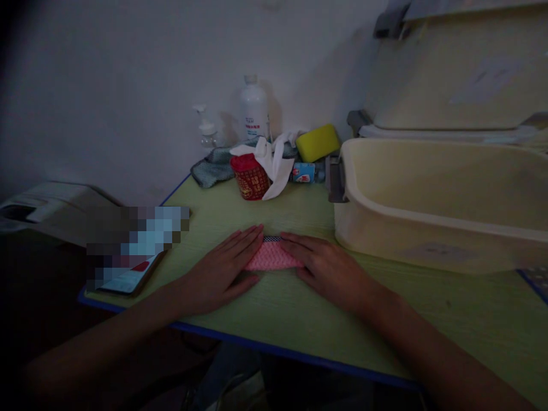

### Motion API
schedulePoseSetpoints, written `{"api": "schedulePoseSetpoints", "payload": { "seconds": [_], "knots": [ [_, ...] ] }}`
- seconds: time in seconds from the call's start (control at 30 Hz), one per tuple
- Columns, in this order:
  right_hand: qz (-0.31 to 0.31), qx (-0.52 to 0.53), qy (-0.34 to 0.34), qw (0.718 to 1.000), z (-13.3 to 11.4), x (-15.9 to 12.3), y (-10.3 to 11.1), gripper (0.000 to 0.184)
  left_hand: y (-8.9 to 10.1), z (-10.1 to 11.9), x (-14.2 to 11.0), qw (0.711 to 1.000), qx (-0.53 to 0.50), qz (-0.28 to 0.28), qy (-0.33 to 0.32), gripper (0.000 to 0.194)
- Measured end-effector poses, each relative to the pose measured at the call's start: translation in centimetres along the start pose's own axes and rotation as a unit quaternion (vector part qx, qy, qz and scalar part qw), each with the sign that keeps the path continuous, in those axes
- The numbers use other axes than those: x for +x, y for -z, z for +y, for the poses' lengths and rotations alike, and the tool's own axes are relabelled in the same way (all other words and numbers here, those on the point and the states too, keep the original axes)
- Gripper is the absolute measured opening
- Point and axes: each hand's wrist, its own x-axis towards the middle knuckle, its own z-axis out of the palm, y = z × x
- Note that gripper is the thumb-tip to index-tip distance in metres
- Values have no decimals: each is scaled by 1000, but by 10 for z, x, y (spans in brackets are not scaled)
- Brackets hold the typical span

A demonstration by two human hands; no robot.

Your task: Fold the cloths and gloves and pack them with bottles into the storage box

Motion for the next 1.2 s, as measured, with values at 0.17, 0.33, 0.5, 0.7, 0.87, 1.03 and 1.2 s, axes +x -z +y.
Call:
{"api": "schedulePoseSetpoints", "payload": {
  "seconds": [0.17, 0.33, 0.5, 0.7, 0.87, 1.03, 1.2],
  "knots": [
    [49, 51, -26, 997, 3, -3, -3, 35, 1, 0, 1, 1000, -29, 9, 5, 59],
    [124, 205, -88, 967, 1, 2, 0, 27, 1, -1, 2, 996, -83, 42, 15, 56],
    [183, 352, -160, 904, -6, 11, 5, 9, 8, -3, 2, 957, -258, 113, 72, 28],
    [183, 446, -212, 850, -6, 12, 7, 22, 13, -4, 3, 869, -449, 10, 207, 39],
    [202, 490, -228, 817, -8, 12, 5, 25, 18, -3, 7, 809, -553, -48, 195, 33],
    [225, 529, -220, 788, -12, 11, 3, 29, 19, -1, 9, 795, -572, -55, 198, 29],
    [197, 562, -234, 769, -12, 9, 3, 31, 13, -2, 8, 797, -555, -44, 234, 27]
  ]
}}
